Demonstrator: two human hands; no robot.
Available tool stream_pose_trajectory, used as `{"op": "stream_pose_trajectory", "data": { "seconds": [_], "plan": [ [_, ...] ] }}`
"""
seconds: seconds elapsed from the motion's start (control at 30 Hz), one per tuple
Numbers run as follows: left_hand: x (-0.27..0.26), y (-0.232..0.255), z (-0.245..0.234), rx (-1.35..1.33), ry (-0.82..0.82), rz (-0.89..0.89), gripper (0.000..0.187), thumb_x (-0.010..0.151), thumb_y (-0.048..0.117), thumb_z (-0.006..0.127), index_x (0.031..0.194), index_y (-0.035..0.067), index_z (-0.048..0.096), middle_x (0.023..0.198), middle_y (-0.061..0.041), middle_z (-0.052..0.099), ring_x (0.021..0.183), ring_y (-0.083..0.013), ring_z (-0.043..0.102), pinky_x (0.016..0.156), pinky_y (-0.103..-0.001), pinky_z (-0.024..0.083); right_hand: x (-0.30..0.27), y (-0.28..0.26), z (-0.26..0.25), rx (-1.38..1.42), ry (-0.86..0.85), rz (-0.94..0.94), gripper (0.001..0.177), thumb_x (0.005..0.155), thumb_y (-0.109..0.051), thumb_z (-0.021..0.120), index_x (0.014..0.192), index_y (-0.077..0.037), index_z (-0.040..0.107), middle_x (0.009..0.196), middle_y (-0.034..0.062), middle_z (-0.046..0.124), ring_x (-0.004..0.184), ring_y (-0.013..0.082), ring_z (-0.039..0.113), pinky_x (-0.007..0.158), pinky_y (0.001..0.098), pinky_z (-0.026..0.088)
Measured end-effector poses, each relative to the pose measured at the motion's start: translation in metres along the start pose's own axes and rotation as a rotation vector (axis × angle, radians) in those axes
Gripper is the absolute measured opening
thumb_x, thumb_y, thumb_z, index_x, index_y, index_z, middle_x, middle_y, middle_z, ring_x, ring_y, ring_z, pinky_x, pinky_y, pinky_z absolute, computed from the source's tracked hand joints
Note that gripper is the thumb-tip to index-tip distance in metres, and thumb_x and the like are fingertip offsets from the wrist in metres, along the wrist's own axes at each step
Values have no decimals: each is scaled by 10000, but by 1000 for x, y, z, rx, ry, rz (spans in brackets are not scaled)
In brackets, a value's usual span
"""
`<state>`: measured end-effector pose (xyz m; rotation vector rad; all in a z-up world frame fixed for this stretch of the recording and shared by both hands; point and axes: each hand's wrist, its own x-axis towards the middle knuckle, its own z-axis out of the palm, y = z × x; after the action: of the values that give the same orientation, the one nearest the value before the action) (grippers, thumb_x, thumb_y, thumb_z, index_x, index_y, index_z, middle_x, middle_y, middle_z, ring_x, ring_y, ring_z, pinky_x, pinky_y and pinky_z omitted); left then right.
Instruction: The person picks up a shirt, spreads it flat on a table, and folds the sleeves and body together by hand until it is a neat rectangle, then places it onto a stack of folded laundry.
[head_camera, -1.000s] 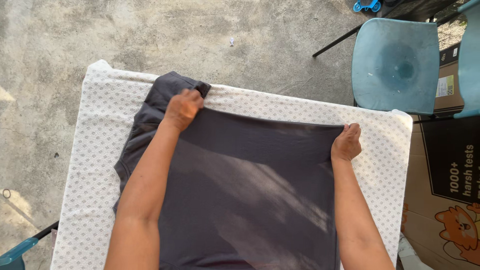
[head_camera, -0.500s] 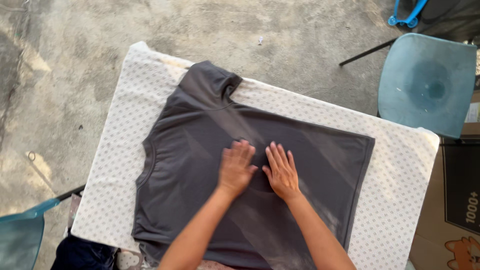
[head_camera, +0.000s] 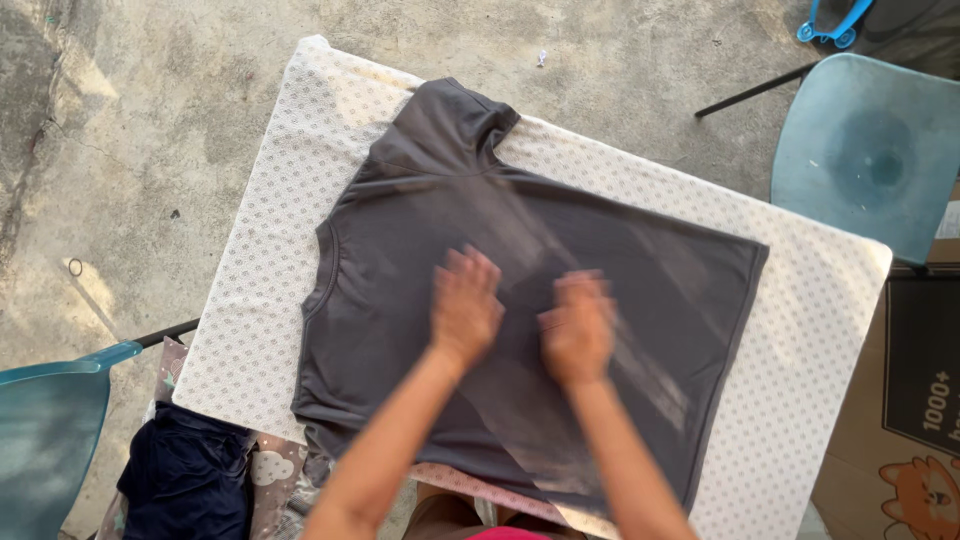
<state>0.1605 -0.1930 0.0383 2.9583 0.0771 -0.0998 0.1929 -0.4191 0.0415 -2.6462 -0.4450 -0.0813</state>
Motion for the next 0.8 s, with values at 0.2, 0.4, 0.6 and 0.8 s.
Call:
{"op": "stream_pose_trajectory", "data": {
  "seconds": [0.2,0.4,0.6,0.8],
  "plan": [
    [-57,-99,2,-33,222,-83,717,1011,446,492,1621,125,294,1693,-175,146,1567,-400,117,1241,-579,139,-57,54,-16,-259,-39,-11,647,1022,-382,492,1603,-133,352,1695,111,285,1586,327,198,1274,502,133],
    [-72,-181,-3,-98,87,-131,696,1063,410,427,1663,161,178,1750,-99,92,1614,-352,95,1296,-522,99,-94,153,-60,-226,-33,372,670,1064,-358,413,1635,-37,269,1714,146,223,1567,355,171,1245,506,114],
    [-86,-40,21,-175,257,30,760,1061,371,438,1670,72,94,1744,-156,69,1605,-409,57,1282,-551,39,-92,-19,-1,3,77,162,663,959,-327,611,1543,-62,442,1638,241,314,1536,416,229,1243,560,159],
    [-102,-71,17,-56,75,115,756,1058,505,433,1682,230,105,1761,-97,87,1625,-340,54,1300,-542,43,-142,30,-4,-240,9,116,681,1017,-369,557,1616,-115,358,1706,110,263,1580,365,203,1269,535,152]
  ]
}}
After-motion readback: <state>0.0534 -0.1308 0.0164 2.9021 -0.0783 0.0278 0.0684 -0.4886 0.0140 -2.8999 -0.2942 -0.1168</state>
